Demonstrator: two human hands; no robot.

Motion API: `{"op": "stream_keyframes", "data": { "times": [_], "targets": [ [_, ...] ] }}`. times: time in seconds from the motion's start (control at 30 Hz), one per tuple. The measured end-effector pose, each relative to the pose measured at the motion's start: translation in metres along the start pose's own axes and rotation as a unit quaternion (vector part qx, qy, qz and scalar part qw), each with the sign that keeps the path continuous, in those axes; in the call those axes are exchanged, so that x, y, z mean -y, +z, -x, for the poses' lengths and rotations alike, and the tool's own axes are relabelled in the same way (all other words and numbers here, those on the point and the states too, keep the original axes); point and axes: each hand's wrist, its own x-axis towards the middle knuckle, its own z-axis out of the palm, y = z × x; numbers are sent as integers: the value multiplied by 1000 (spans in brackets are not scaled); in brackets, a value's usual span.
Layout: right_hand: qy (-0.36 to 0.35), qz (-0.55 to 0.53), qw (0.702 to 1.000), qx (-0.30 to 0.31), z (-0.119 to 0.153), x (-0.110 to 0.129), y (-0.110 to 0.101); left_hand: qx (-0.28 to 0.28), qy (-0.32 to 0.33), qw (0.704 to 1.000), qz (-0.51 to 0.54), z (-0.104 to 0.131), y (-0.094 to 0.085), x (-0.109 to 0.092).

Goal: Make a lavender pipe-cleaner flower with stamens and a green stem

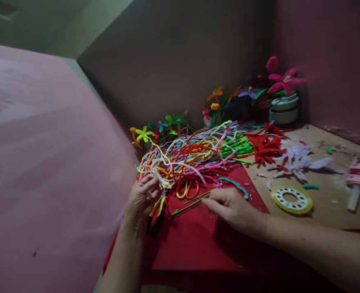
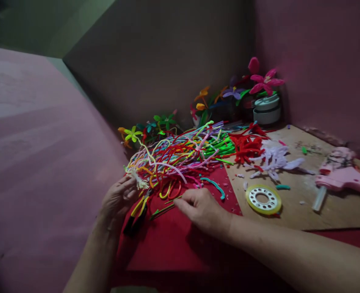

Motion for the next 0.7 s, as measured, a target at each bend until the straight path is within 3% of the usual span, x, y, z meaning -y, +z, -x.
{"op": "stream_keyframes", "data": {
  "times": [0.1, 0.2, 0.37, 0.53, 0.7],
  "targets": [
    [52, -138, 988, -54, -14, 7, -15, 94, -56, 994, 19, 18, 33, 9],
    [73, -249, 965, -28, -22, 9, -25, 170, -81, 982, -14, 32, 68, 19],
    [94, -253, 963, -10, -22, 4, -41, 219, -75, 972, -44, 41, 113, 30],
    [127, -290, 948, -43, -20, -3, -58, 237, -67, 967, -68, 31, 130, 27],
    [176, -380, 907, -40, -18, -16, -58, 191, -19, 981, -23, 20, 135, 33]
  ]
}}
